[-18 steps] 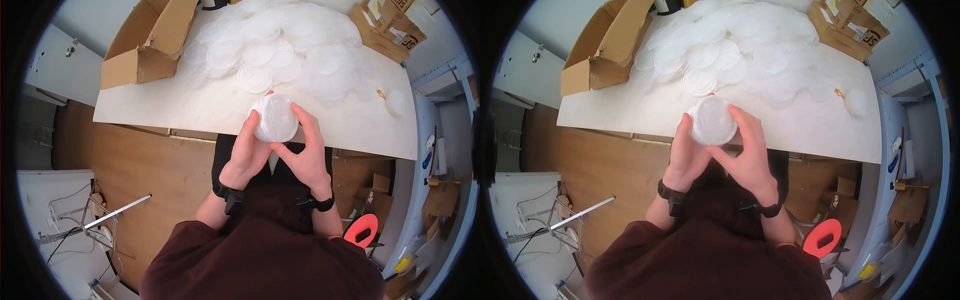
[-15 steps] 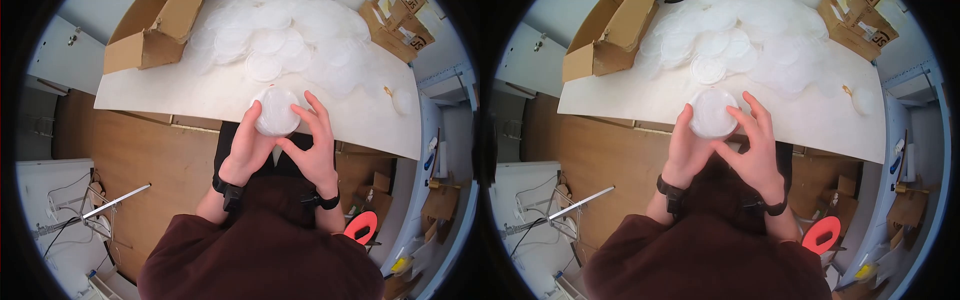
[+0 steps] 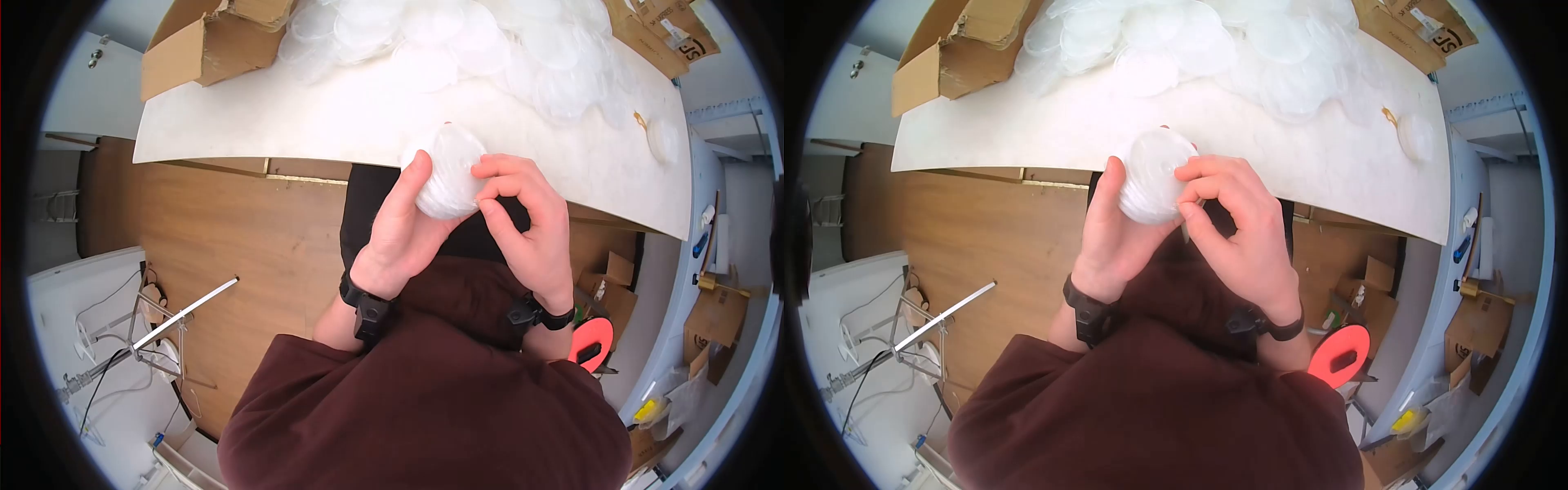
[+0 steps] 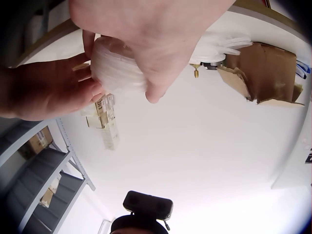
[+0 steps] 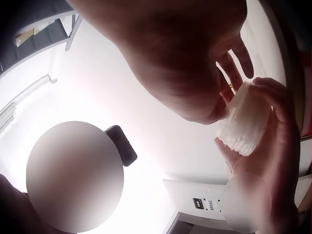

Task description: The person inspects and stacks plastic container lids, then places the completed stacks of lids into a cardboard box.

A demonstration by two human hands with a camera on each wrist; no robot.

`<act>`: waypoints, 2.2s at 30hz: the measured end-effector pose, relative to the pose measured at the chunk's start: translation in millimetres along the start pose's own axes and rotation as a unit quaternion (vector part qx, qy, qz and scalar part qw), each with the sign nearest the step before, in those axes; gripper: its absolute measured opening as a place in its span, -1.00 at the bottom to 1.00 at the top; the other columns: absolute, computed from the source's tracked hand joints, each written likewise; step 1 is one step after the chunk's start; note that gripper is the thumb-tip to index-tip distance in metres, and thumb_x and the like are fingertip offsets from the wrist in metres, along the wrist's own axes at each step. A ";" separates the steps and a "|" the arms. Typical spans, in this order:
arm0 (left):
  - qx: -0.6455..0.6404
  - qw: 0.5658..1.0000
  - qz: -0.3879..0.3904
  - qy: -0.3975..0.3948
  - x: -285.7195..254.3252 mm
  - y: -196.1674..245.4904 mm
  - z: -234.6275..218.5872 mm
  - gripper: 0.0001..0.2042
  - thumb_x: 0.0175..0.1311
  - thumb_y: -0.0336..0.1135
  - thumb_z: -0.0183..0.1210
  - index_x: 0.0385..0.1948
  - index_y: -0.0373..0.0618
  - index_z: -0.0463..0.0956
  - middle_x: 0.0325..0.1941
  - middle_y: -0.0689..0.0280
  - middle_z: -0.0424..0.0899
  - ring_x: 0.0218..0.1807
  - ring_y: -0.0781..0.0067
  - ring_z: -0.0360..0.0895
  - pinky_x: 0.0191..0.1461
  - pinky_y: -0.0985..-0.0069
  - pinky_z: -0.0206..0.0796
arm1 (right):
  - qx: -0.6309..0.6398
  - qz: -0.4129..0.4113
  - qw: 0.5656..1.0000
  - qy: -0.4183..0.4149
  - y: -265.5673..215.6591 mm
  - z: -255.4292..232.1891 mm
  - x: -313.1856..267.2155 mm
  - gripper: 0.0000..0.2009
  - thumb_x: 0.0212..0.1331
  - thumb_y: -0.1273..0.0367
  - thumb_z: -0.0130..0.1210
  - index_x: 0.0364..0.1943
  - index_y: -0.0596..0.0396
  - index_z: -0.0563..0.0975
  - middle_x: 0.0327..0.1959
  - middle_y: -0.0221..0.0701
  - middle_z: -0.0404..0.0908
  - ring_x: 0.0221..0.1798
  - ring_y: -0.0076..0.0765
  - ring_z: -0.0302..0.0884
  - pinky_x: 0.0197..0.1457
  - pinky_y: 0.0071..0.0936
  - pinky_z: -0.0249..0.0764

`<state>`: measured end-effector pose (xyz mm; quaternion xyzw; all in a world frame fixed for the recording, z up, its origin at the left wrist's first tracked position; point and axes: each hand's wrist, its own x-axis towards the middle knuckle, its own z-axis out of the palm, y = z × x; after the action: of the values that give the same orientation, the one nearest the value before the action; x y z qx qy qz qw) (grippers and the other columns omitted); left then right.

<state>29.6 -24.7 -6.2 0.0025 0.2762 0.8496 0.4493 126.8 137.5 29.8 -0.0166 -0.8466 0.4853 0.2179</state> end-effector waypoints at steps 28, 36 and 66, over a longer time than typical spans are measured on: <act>-0.063 0.997 -0.049 -0.019 18.3 2.3 2.0 -0.25 0.67 0.30 0.13 0.71 0.07 0.31 0.65 0.13 0.52 0.68 -0.05 0.43 0.65 -0.04 0.38 | -0.414 -0.104 0.881 0.205 126.8 -120.0 193.1 -0.73 0.56 0.34 0.26 0.20 0.15 0.70 0.34 -0.09 0.77 0.40 0.15 0.69 0.45 -0.06 0.62; 0.032 0.999 0.036 -0.010 8.9 -8.1 18.3 -0.21 0.74 0.29 0.10 0.80 0.08 0.12 0.70 0.18 0.42 0.70 0.11 0.39 0.72 -0.03 0.27 | -0.047 -0.079 0.988 -0.121 -3.5 -55.5 47.3 -0.78 0.26 0.45 0.50 -0.06 0.07 0.73 0.27 -0.28 0.79 0.48 0.04 0.66 0.44 -0.06 0.65; 0.045 0.999 0.004 0.009 5.6 -8.8 21.3 -0.16 0.65 0.25 0.22 0.78 0.01 0.15 0.67 0.12 0.47 0.67 0.02 0.46 0.67 -0.12 0.36 | -0.347 -0.118 0.894 0.257 67.1 -119.6 151.6 -0.84 0.53 0.42 0.29 0.04 0.20 0.72 0.09 -0.17 0.86 0.13 0.00 0.82 0.31 -0.19 0.69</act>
<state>38.3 -6.6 6.3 0.0160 0.3180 0.8384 0.4424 23.4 306.7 79.5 -0.1156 -0.8716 0.1102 0.4635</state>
